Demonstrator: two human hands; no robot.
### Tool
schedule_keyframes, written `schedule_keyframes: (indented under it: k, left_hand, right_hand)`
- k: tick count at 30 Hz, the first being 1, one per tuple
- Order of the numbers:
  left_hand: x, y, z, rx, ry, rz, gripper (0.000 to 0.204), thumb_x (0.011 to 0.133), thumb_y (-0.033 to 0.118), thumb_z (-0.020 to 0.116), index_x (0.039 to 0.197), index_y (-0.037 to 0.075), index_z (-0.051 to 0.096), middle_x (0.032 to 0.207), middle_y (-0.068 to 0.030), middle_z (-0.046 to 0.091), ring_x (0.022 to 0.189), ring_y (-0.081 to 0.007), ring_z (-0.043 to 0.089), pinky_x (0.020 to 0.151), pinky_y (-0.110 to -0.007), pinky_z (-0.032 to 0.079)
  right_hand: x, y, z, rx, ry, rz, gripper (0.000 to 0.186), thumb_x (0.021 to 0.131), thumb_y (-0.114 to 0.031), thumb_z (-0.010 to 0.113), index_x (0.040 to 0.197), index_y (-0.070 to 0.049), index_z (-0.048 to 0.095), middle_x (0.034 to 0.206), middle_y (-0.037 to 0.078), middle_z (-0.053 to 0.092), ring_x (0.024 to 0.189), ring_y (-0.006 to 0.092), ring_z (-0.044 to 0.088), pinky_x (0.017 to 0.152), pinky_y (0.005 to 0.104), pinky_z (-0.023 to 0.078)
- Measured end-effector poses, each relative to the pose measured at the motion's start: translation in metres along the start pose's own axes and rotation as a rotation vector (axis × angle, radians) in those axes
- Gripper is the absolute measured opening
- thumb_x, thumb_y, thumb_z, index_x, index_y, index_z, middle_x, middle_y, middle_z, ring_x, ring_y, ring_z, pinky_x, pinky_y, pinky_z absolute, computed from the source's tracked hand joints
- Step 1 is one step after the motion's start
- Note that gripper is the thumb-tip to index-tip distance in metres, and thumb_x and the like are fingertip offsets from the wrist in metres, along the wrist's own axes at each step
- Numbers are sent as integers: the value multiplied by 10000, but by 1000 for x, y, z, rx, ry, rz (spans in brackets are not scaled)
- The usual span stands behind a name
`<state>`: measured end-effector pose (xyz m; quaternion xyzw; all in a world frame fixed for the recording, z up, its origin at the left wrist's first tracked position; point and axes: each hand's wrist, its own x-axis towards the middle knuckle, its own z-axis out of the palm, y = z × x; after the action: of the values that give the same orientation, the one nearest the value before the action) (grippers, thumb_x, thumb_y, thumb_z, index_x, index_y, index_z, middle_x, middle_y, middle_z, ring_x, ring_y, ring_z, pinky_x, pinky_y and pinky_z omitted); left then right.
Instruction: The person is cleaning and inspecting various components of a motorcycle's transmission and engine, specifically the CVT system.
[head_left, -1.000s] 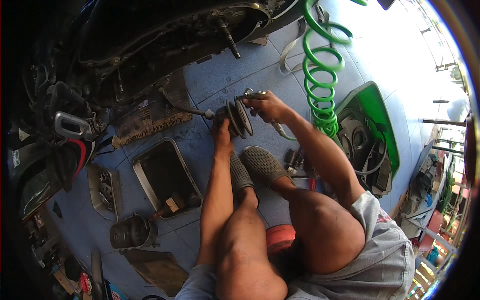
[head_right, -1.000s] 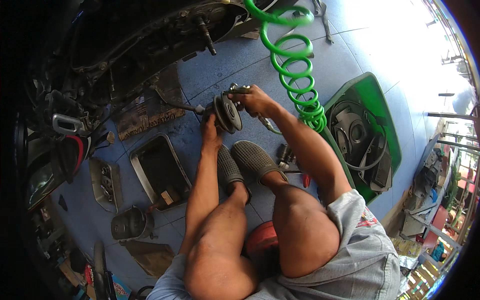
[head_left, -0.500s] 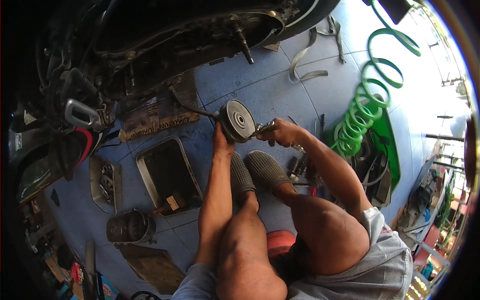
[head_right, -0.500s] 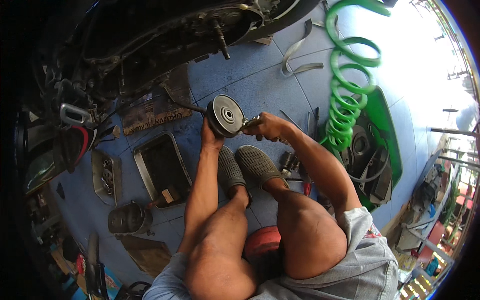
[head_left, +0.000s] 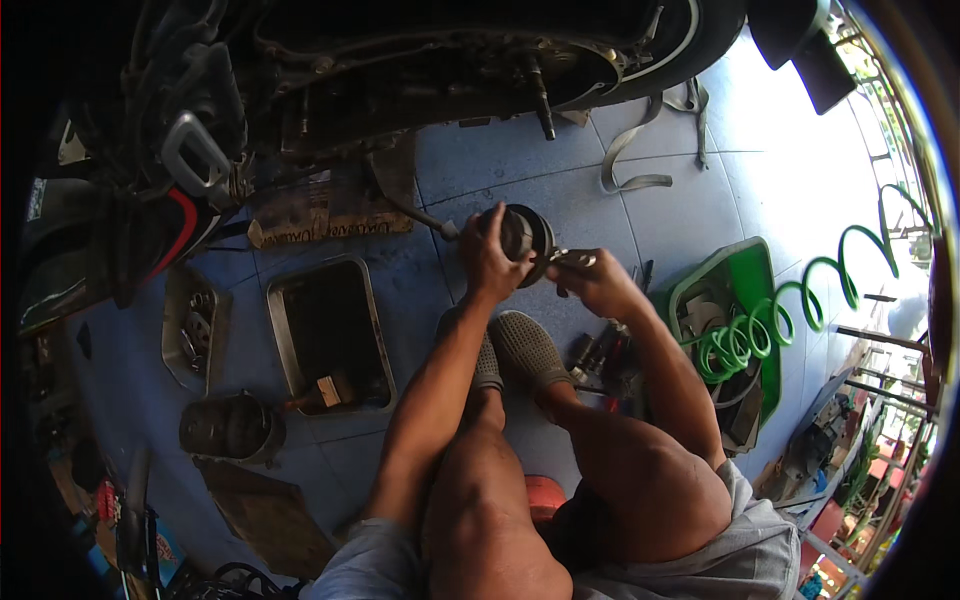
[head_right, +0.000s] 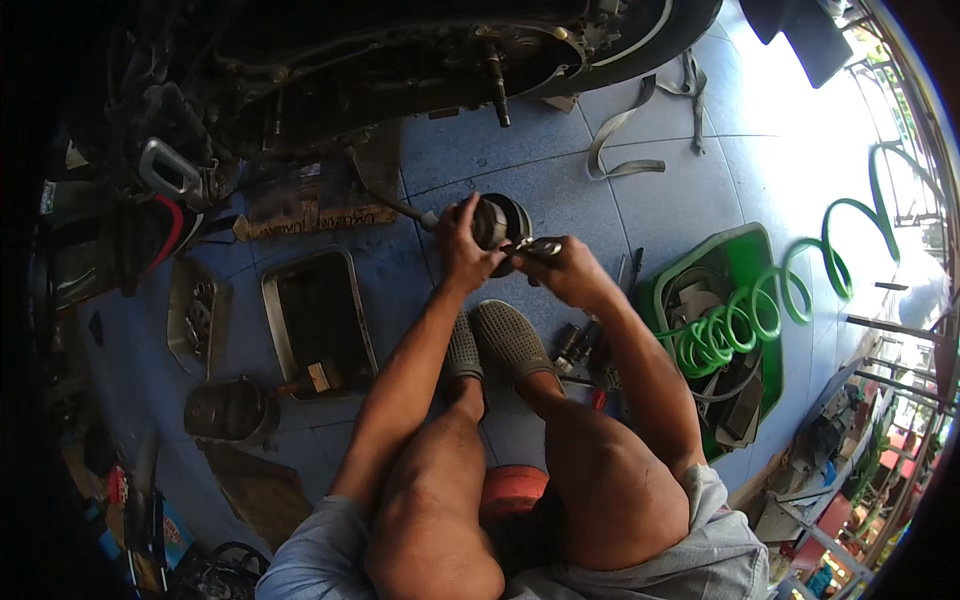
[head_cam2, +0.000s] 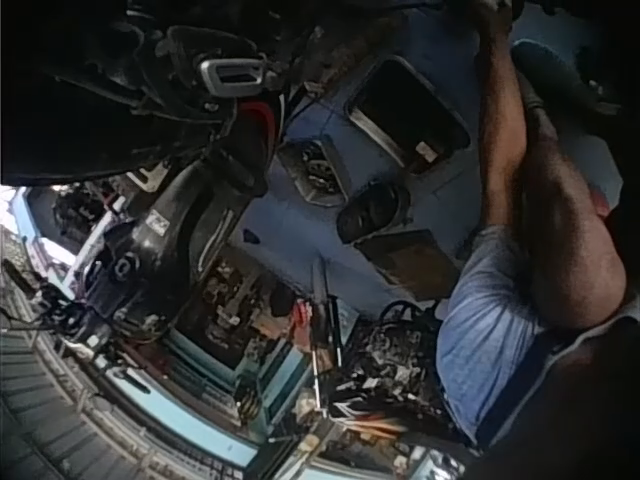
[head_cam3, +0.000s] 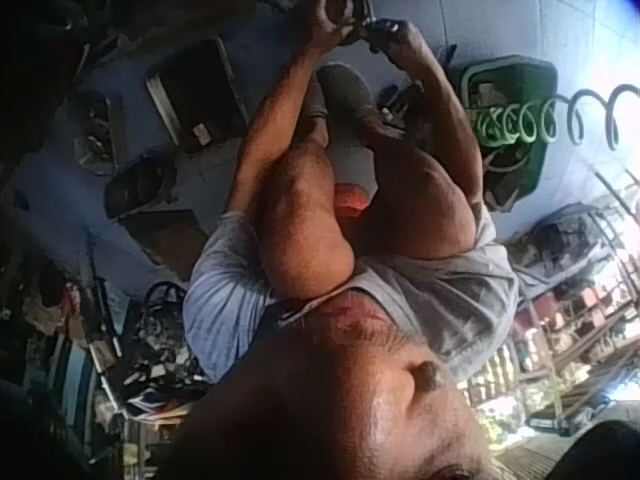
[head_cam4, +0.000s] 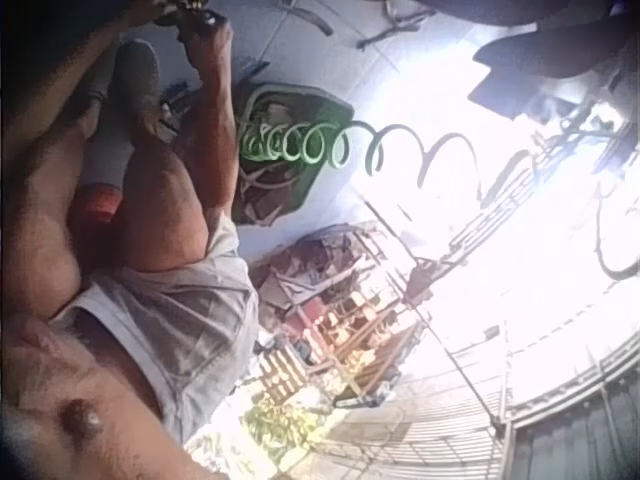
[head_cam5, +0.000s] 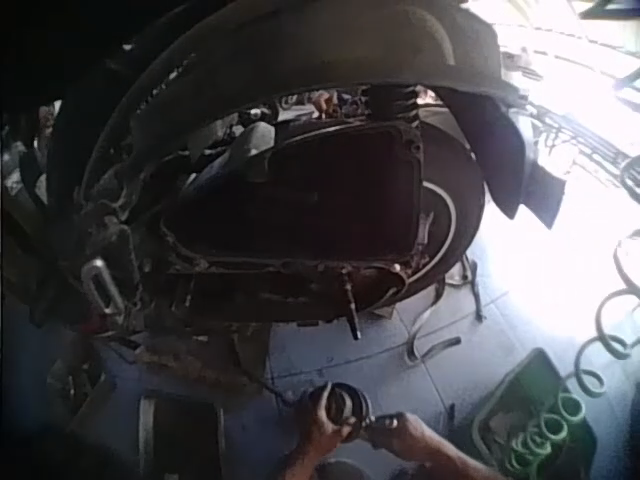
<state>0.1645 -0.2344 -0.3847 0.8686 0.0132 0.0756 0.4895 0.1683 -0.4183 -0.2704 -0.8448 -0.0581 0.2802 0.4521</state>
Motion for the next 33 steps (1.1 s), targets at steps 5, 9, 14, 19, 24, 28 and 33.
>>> schedule_keyframes:
  k: [5,9,14,19,24,28,33]
  left_hand:
    - [-7,18,21,421,-173,131,943,623,277,843,1414,50,381,1392,-270,335,1270,-452,355,1020,-570,309]
    - [-4,24,25,384,-257,217,1023,645,386,838,1438,0,319,1347,-256,388,1249,-419,389,1009,-551,326]
    - [-20,-47,10,-44,-118,-358,1022,725,580,715,1415,-62,320,1346,-310,434,1231,-434,455,1017,-474,381]
    - [-12,-36,20,-138,-193,-678,948,791,653,624,1324,-103,414,1328,-314,479,1213,-416,507,984,-426,432]
    - [-9,-41,20,-212,-95,-771,884,806,634,620,1288,-90,463,1336,-300,472,1175,-411,538,958,-428,458]
    - [18,-27,21,-368,-143,-758,861,804,556,672,1336,-71,418,1326,-290,476,1110,-388,585,840,-440,546]
    - [44,2,8,-570,-189,-946,790,800,446,724,1318,-77,438,1237,-271,546,990,-333,649,443,-385,583]
  right_hand:
    - [13,32,13,-203,232,-4,301,860,-295,671,891,4,648,830,217,667,816,433,629,701,458,510]
    - [6,55,9,-264,310,-31,309,854,-308,684,879,-1,655,779,185,658,744,384,646,664,428,503]
    - [9,43,31,-134,-36,-111,263,851,-285,680,958,-45,686,781,153,677,669,306,665,624,407,524]
    - [27,66,30,-124,-42,-100,229,808,-236,682,978,-83,700,828,145,693,749,337,674,667,416,545]
    - [4,44,36,-292,172,-94,201,864,-260,660,936,-77,705,750,158,665,719,340,655,620,400,498]
    - [-20,30,29,-195,254,143,323,862,-328,686,876,-5,670,724,192,644,692,354,641,632,401,482]
    - [-6,47,30,28,313,167,350,847,-341,700,901,3,665,779,196,667,744,380,652,659,409,488]
